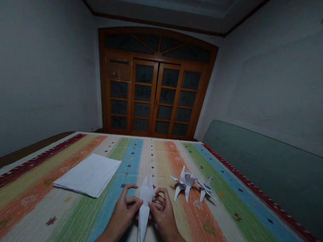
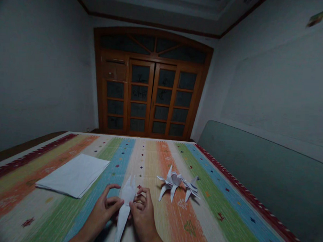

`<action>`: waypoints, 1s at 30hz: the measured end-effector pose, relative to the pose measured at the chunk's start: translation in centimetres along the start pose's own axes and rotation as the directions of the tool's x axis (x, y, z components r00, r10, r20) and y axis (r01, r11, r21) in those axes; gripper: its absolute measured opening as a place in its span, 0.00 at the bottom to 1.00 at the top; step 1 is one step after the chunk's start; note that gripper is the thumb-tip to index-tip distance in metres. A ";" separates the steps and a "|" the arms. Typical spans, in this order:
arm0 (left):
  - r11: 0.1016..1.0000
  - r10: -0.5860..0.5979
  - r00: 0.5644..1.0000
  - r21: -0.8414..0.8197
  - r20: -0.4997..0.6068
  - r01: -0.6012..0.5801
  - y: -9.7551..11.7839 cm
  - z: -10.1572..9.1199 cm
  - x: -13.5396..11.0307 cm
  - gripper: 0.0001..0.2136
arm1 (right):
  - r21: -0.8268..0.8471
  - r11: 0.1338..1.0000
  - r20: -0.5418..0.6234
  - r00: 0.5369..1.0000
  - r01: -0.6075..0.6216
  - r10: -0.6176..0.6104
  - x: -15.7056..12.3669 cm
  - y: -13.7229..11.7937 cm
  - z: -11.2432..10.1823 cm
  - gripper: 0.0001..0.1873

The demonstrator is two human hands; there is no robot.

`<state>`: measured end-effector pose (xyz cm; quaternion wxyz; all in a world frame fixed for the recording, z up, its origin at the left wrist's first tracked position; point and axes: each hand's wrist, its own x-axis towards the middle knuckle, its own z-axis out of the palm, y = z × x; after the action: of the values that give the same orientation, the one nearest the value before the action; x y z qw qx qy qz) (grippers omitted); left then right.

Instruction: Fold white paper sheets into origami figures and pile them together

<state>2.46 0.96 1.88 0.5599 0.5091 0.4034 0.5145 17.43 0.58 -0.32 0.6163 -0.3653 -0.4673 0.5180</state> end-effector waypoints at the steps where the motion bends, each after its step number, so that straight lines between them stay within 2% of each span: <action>1: 0.999 0.030 0.999 0.018 0.017 -0.030 0.2 -0.1 -0.1 0.23 | -0.015 1.000 0.009 1.000 0.007 -0.007 0.0 -0.1 0.0 0.25; 4: 0.979 0.106 0.992 0.165 0.072 -0.117 1.1 -0.5 -0.4 0.14 | -0.077 0.996 0.039 0.999 0.041 -0.038 0.2 -0.4 -0.2 0.21; 6: 0.962 0.138 0.985 0.223 0.101 -0.158 1.4 -1.0 -0.5 0.13 | -0.088 0.994 0.040 0.998 0.061 -0.057 0.2 -0.7 -0.4 0.20; 12: 0.982 0.116 0.981 0.134 0.153 -0.137 1.1 -2.3 -0.4 0.18 | -0.007 0.999 0.128 0.991 0.040 -0.039 0.0 -1.1 -1.1 0.20; 18: 0.997 0.070 0.988 0.020 0.137 -0.073 1.3 -2.6 -0.5 0.16 | -0.013 0.999 0.133 0.990 0.047 -0.044 0.0 -1.0 -0.9 0.16; 24: 0.999 0.028 0.993 0.043 0.116 -0.033 1.0 -2.4 -0.3 0.17 | -0.032 0.999 0.122 0.992 0.021 -0.017 0.0 -0.9 -0.3 0.14; 30: 0.985 0.077 0.993 0.148 0.092 -0.090 0.6 -2.6 0.2 0.18 | 0.005 0.999 0.245 0.969 0.046 -0.046 0.1 -0.8 -0.7 0.19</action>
<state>-0.14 1.53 2.08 0.5143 0.5883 0.3954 0.4828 18.34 0.57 0.21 0.5658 -0.2879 -0.5480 0.5446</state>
